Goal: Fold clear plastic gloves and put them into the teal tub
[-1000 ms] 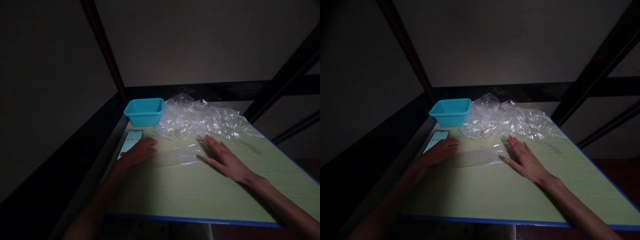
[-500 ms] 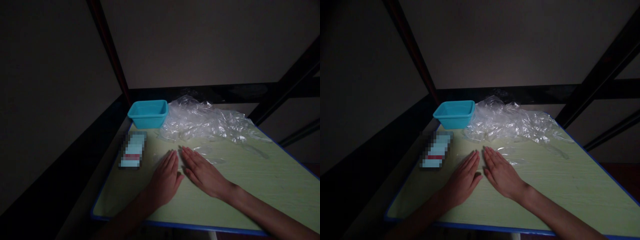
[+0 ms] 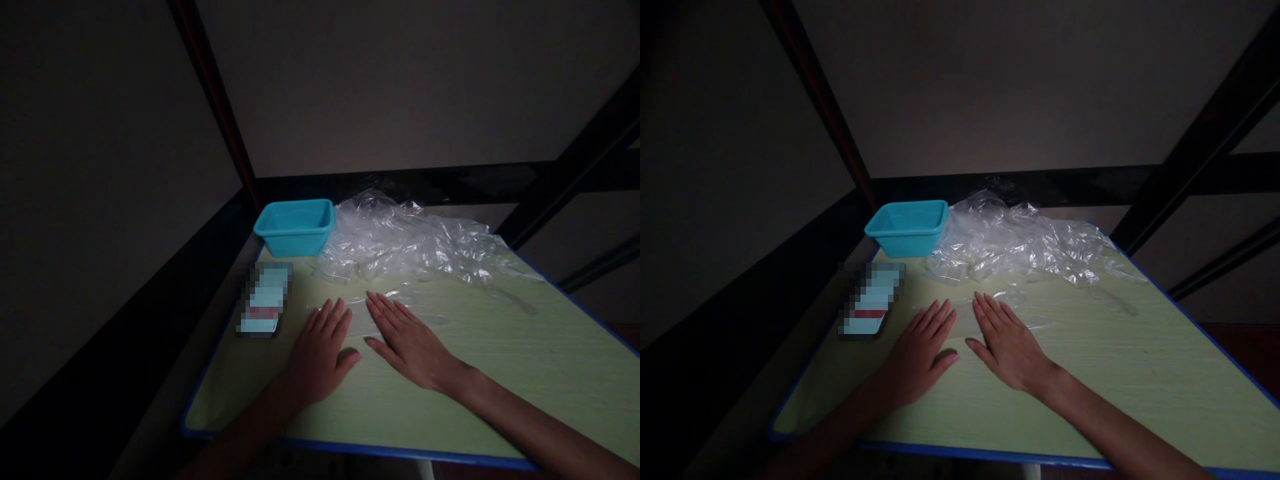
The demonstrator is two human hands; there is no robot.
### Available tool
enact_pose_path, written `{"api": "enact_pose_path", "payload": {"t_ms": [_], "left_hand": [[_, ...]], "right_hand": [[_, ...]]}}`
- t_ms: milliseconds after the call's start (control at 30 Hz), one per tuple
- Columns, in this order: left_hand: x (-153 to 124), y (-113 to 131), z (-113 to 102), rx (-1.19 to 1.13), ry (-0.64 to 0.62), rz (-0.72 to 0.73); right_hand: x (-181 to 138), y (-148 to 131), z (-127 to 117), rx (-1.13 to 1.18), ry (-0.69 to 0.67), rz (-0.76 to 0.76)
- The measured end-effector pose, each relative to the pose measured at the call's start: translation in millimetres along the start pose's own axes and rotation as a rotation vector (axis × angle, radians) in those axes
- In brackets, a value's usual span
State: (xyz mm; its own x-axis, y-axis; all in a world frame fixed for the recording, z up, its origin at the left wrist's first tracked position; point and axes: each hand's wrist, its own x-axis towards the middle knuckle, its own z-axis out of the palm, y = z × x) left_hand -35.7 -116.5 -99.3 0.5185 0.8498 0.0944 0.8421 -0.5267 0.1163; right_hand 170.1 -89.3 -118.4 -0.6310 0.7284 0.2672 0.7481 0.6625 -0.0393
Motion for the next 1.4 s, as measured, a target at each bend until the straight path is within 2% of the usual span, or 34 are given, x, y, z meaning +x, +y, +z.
{"api": "enact_pose_path", "payload": {"t_ms": [167, 500, 1067, 1233, 1333, 1400], "left_hand": [[-1.5, -2.9, -3.3, 0.009, -0.046, -0.019], [-0.9, -3.8, -1.1, 0.006, -0.058, -0.023], [-2.7, -5.9, 5.5, 0.004, 0.011, 0.013], [-4.2, -5.9, 0.2, -0.003, 0.062, 0.025], [-6.2, -12.0, -10.5, -0.055, 0.024, 0.016], [-6.8, -19.5, -17.8, -0.103, -0.016, -0.036]], "right_hand": [[-11.0, 18.0, 0.7, -0.025, 0.013, 0.067], [-31.2, 50.9, -7.2, -0.145, -0.006, 0.193], [-42.9, 59.8, -6.8, -0.117, 0.049, 0.369], [-39.9, 53.8, -20.1, -0.071, 0.155, 0.308], [-35.6, 41.5, -33.8, -0.035, 0.235, 0.207], [-31.9, 31.3, -42.2, 0.007, 0.242, 0.121]]}}
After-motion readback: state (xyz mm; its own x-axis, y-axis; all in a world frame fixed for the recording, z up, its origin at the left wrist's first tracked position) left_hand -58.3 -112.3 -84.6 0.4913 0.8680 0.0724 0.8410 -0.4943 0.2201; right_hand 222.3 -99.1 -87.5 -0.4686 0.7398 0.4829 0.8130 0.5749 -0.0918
